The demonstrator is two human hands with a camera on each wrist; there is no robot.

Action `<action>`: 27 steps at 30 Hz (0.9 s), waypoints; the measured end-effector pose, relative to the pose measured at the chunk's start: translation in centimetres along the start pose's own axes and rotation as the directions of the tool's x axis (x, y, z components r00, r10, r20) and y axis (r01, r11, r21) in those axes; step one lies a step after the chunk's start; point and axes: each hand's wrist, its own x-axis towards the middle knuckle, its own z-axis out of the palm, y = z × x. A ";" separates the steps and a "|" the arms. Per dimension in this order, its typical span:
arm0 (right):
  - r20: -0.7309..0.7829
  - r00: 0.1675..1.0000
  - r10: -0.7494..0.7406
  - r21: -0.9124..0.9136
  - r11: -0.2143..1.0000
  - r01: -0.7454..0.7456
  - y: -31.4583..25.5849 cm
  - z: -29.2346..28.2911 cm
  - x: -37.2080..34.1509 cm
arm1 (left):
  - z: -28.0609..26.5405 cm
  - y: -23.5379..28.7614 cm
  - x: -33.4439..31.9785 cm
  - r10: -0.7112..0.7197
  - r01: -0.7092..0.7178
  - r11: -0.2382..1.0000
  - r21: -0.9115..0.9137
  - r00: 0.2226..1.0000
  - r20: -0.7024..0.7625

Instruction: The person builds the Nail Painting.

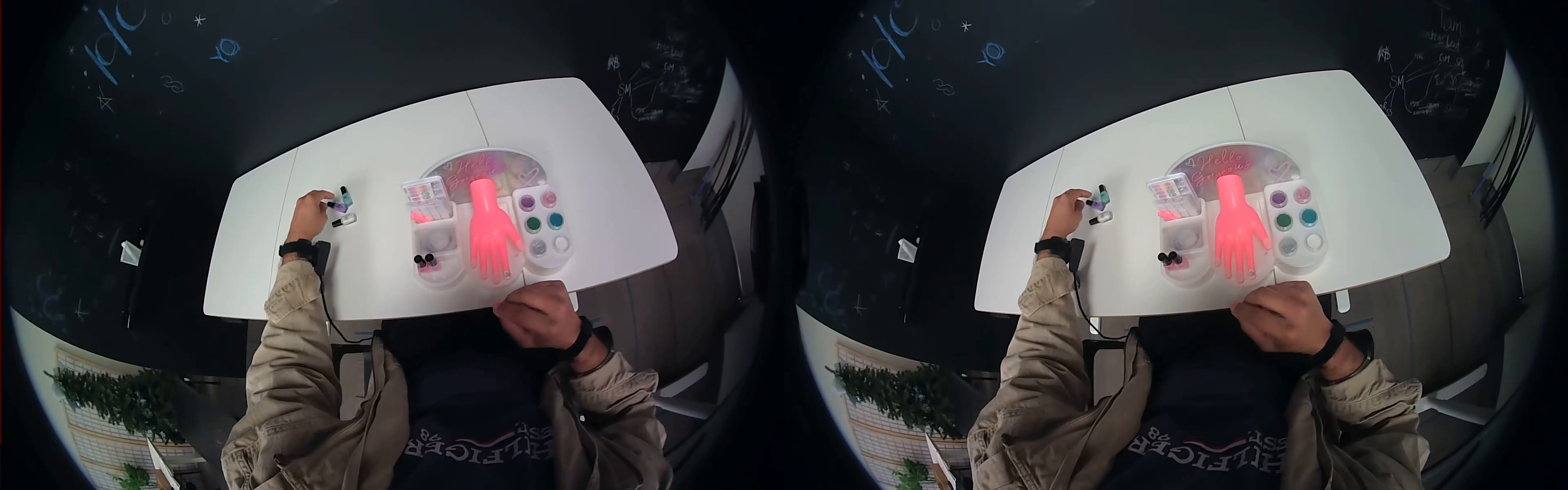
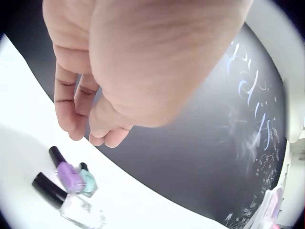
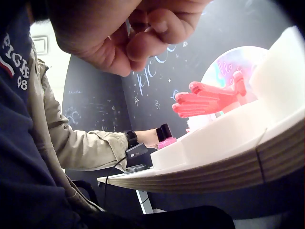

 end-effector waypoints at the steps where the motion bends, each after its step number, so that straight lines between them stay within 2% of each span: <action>1: 0.003 1.000 0.000 0.003 1.000 0.000 0.0 0.0 0.1 | 0.7 -0.7 0.1 0.004 -0.004 1.000 0.000 1.000 0.007; 6: 0.005 1.000 0.000 0.010 1.000 -0.001 0.2 -0.1 0.0 | 2.3 -1.6 0.2 -0.033 0.032 0.999 0.037 0.999 0.009; 9: 0.009 1.000 0.004 0.006 1.000 -0.004 0.1 -0.3 0.1 | 1.8 -0.9 0.2 -0.139 0.130 0.987 0.093 0.986 0.089; 12: 0.006 1.000 0.006 -0.002 1.000 -0.006 0.1 -0.3 -0.1 | 1.8 -1.2 -0.1 -0.129 0.123 0.986 0.111 0.991 0.044; 15: -0.003 1.000 0.002 -0.008 1.000 -0.002 0.1 -0.3 -0.1 | -0.6 1.4 -0.4 -0.126 0.127 0.989 0.080 0.992 -0.017; 18: -0.005 1.000 -0.003 -0.006 1.000 0.003 -0.1 -0.2 0.1 | -3.9 4.9 -1.0 -0.066 0.062 0.997 -0.045 0.994 -0.089; 21: 0.001 1.000 0.007 0.006 1.000 -0.007 -0.1 -0.1 0.1 | -6.3 9.2 -2.3 0.013 -0.058 0.958 -0.282 0.987 -0.159; 24: 0.008 1.000 0.005 0.009 1.000 -0.005 -0.1 0.0 0.0 | -8.2 13.3 -3.7 0.157 -0.208 0.909 -0.362 0.974 -0.165; 27: 0.020 1.000 0.004 0.003 1.000 -0.004 -0.1 -0.1 -0.1 | -8.9 17.1 -5.3 0.252 -0.268 0.872 -0.411 0.963 -0.093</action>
